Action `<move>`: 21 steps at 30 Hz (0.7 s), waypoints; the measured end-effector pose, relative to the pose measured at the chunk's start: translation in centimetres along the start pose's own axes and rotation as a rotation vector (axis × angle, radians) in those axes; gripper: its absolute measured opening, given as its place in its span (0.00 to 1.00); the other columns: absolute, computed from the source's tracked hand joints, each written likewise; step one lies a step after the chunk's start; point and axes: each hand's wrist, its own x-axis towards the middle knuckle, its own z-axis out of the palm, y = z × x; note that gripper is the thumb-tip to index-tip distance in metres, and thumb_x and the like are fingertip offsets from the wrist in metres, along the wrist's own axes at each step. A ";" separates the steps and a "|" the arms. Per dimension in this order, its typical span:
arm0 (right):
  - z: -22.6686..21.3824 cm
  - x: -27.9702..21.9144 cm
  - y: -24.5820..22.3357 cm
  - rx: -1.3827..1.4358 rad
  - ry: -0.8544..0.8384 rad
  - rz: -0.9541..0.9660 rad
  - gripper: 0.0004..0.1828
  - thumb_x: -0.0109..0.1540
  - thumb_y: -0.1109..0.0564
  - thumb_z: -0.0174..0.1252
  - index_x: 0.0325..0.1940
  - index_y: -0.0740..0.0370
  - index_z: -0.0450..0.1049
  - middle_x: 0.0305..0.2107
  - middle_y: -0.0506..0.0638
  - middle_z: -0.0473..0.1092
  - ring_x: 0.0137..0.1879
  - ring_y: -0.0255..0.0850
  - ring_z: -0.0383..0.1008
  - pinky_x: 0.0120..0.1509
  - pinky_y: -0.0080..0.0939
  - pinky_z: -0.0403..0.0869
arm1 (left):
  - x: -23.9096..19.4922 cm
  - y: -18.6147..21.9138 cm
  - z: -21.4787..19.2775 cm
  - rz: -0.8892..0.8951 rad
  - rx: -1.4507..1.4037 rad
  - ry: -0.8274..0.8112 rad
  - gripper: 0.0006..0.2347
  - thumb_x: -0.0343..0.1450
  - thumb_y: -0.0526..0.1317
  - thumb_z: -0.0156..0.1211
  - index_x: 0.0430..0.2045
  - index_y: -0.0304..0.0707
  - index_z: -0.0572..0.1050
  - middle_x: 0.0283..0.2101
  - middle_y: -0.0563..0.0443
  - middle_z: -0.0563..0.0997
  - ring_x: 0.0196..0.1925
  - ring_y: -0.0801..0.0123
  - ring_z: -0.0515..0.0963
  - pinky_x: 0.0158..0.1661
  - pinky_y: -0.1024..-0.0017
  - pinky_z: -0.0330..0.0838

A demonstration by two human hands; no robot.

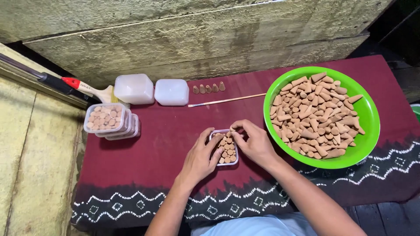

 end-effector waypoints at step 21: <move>0.8 2.2 2.0 -0.248 -0.251 -0.554 0.06 0.67 0.61 0.56 0.35 0.61 0.72 0.39 0.53 0.76 0.46 0.53 0.77 0.49 0.49 0.78 | -0.4 -2.5 1.6 0.078 -0.109 0.123 0.15 0.70 0.38 0.53 0.51 0.46 0.76 0.59 0.37 0.70 0.60 0.39 0.75 0.55 0.51 0.72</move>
